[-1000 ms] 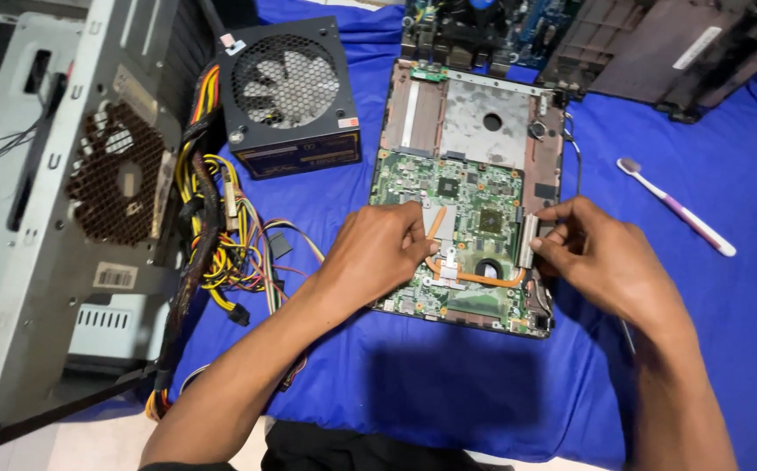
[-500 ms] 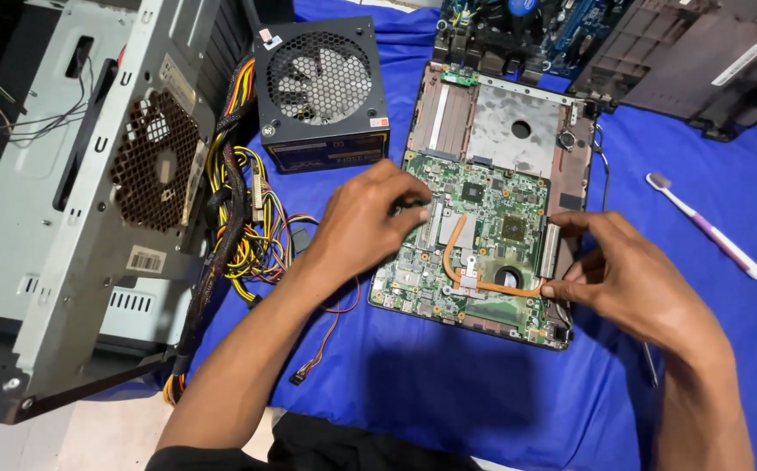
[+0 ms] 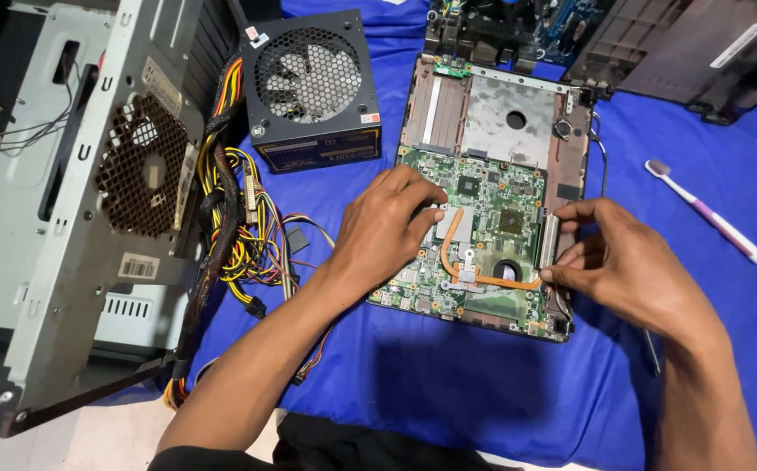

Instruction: The person is installing a heatsink onto a laptop motherboard, securing it with a screwdriver, and then cleaning the board with a toothbrush.

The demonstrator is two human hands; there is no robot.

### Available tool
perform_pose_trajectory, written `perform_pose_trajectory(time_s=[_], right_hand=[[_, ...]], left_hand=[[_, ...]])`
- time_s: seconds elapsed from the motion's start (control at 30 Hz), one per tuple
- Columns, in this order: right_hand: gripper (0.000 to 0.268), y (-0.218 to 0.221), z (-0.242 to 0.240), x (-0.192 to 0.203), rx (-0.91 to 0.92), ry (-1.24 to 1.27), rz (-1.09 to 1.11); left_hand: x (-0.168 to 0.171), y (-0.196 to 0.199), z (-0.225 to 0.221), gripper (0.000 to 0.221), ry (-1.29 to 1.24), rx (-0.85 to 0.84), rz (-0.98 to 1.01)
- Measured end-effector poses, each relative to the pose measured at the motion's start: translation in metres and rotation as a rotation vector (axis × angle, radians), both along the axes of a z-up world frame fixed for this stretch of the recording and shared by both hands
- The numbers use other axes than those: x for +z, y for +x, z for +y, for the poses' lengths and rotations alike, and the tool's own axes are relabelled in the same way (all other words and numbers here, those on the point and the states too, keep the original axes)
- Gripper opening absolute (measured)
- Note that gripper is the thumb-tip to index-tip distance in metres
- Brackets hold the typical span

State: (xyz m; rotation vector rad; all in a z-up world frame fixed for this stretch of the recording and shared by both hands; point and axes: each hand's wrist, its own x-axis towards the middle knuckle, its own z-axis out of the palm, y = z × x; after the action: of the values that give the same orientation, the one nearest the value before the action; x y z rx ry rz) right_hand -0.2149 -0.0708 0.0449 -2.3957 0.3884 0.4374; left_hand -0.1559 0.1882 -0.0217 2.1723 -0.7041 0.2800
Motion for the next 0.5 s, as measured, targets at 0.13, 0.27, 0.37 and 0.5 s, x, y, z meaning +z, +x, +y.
perform_pose_trajectory(time_s=[0.13, 0.27, 0.37, 0.5], right_hand=[[0.072, -0.001, -0.004, -0.004, 0.001, 0.011, -0.007], [0.068, -0.002, -0.015, -0.015, -0.040, 0.117, -0.052], [0.066, -0.003, -0.022, -0.018, -0.062, 0.209, -0.079], [0.066, -0.003, -0.026, -0.016, -0.091, 0.266, -0.091]], left_hand=[[-0.003, 0.003, -0.003, 0.008, -0.011, 0.009, 0.011], [-0.002, 0.005, -0.008, 0.006, -0.064, 0.023, 0.006], [-0.004, 0.006, -0.012, 0.004, -0.094, 0.029, 0.004], [-0.009, 0.009, -0.015, 0.007, -0.111, 0.018, 0.011]])
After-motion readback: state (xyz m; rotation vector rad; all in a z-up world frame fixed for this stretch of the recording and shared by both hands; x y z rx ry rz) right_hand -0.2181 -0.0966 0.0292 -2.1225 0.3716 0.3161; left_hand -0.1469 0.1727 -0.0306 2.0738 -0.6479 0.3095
